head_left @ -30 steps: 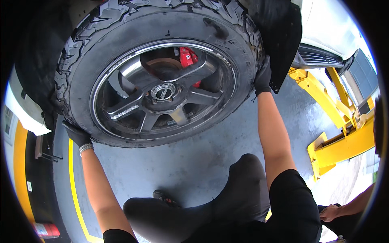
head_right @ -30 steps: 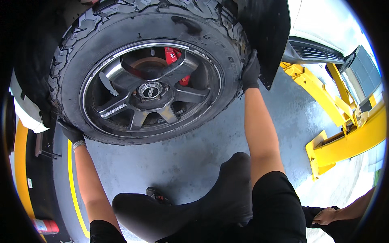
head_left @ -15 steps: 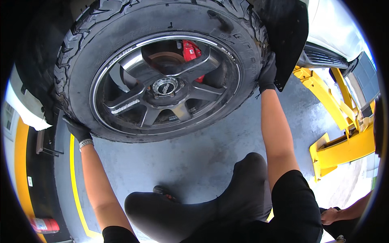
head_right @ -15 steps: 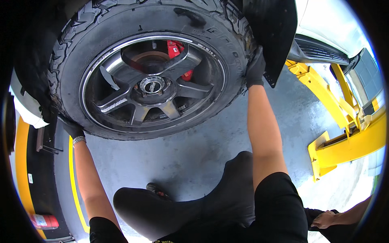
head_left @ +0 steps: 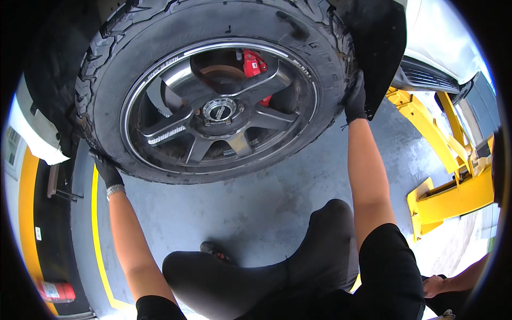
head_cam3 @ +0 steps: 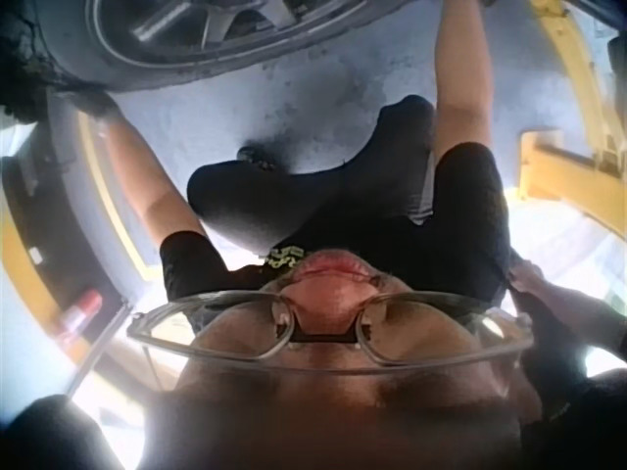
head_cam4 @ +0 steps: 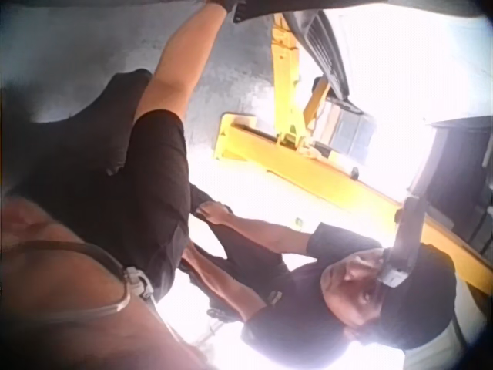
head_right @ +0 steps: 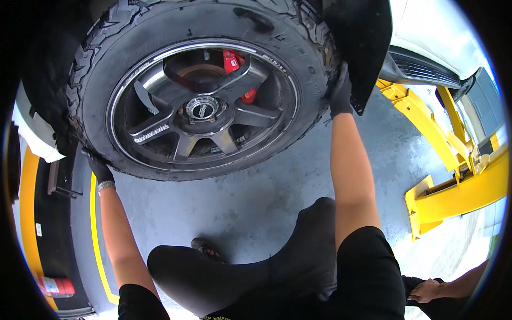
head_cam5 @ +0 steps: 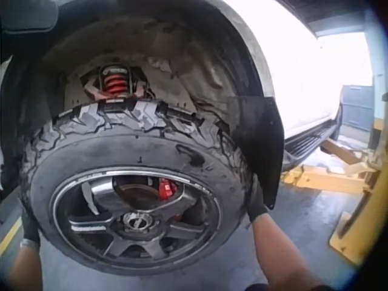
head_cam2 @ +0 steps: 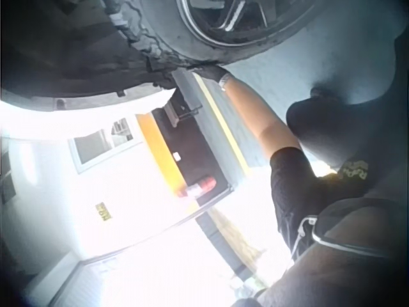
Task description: The person aligns and mounts a wheel onto a vehicle's hub by hand before spinning it to check for proper fit.
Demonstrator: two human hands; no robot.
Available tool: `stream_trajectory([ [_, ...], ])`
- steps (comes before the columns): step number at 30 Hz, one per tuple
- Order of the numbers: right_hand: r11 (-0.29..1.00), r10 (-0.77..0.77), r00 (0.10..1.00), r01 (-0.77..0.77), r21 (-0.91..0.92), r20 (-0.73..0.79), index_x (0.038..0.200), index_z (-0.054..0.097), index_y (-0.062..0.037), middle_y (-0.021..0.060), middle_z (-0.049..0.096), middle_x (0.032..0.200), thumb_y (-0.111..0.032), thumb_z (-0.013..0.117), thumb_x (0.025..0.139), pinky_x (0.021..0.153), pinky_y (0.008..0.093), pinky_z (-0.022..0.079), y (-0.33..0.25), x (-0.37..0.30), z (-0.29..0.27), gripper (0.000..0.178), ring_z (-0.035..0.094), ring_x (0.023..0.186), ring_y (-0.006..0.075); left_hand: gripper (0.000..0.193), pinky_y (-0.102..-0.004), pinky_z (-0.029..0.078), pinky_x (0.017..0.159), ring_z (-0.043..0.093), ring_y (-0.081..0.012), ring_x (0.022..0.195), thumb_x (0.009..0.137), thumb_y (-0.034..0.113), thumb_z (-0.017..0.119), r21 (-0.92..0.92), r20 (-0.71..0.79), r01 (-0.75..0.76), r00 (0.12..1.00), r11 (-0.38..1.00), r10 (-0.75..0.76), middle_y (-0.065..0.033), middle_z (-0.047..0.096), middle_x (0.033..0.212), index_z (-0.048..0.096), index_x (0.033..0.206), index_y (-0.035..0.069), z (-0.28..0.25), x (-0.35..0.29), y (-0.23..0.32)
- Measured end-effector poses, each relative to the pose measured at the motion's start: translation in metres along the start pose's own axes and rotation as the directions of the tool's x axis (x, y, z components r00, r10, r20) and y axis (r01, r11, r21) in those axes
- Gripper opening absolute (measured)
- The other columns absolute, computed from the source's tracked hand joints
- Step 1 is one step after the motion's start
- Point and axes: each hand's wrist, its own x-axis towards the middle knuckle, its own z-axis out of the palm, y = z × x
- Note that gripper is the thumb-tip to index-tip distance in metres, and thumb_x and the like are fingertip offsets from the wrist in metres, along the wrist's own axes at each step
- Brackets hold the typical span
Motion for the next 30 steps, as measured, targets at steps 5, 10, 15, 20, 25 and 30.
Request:
stream_trajectory([
  [5,0.746,0.396,0.895,-0.444,0.497,0.205,0.138,0.028,0.0031,0.0129,0.035,0.14,-0.038,0.03,0.097,0.107,0.0315,0.023,0.006,-0.019,-0.009,0.058,0.032,0.129,0.0226,0.062,-0.0356,0.025,0.107,0.033,-0.0263,0.129,0.097,0.043,0.028,-0.23,0.149,0.058,0.989,0.971,-0.024,-0.0145,0.029,0.144,0.018,0.142,0.0,0.001,-0.003,0.001],
  [10,0.945,0.289,0.957,-0.286,0.158,0.0,0.132,0.034,0.0083,0.0204,0.04,0.136,-0.034,0.028,0.097,0.104,0.0343,0.027,0.019,-0.032,0.005,0.055,0.038,0.125,0.0302,0.068,-0.0378,0.018,0.11,0.023,-0.0251,0.134,0.095,0.052,0.023,-0.532,0.2,0.347,0.938,0.772,-0.284,-0.0091,0.021,0.148,0.013,0.144,0.007,0.006,-0.014,0.037],
  [15,0.944,-0.144,0.988,0.123,-0.306,-0.048,0.13,0.036,0.0095,0.0248,0.043,0.132,-0.022,0.034,0.094,0.104,0.0373,0.029,0.041,-0.034,0.012,0.047,0.04,0.123,0.0354,0.07,-0.0376,0.016,0.111,0.022,-0.0268,0.135,0.094,0.055,0.021,-0.427,0.071,0.258,0.965,0.867,-0.252,-0.0101,0.021,0.148,0.016,0.144,0.007,0.014,-0.019,0.036],
  [20,0.919,-0.226,0.974,0.205,-0.337,-0.022,0.128,0.038,0.0091,0.0276,0.046,0.126,-0.009,0.041,0.084,0.102,0.0395,0.032,0.048,-0.031,0.006,0.048,0.043,0.119,0.0392,0.06,-0.0345,0.015,0.111,0.022,-0.0265,0.135,0.097,0.038,0.023,-0.322,0.053,-0.018,0.998,0.947,0.037,-0.0145,0.021,0.147,0.016,0.142,-0.002,0.016,-0.017,0.025],
  [25,0.928,-0.239,0.97,0.219,-0.302,-0.032,0.128,0.037,0.0095,0.0276,0.045,0.126,-0.008,0.037,0.087,0.102,0.0401,0.033,0.055,-0.028,0.006,0.045,0.043,0.119,0.0397,0.065,-0.0338,0.015,0.11,0.023,-0.0269,0.134,0.097,0.044,0.022,-0.292,-0.014,0.002,1.0,0.956,-0.006,-0.0175,0.023,0.146,0.018,0.14,-0.006,0.019,-0.03,0.042],
  [30,0.843,-0.296,0.955,0.273,-0.464,0.024,0.129,0.035,0.009,0.0279,0.043,0.129,-0.011,0.036,0.089,0.103,0.04,0.031,0.069,-0.025,0.007,0.045,0.041,0.121,0.0396,0.071,-0.0336,0.016,0.109,0.024,-0.0272,0.134,0.095,0.05,0.021,-0.567,0.047,0.173,0.983,0.805,-0.178,-0.0189,0.024,0.146,0.022,0.139,-0.006,0.024,-0.034,0.057],
])
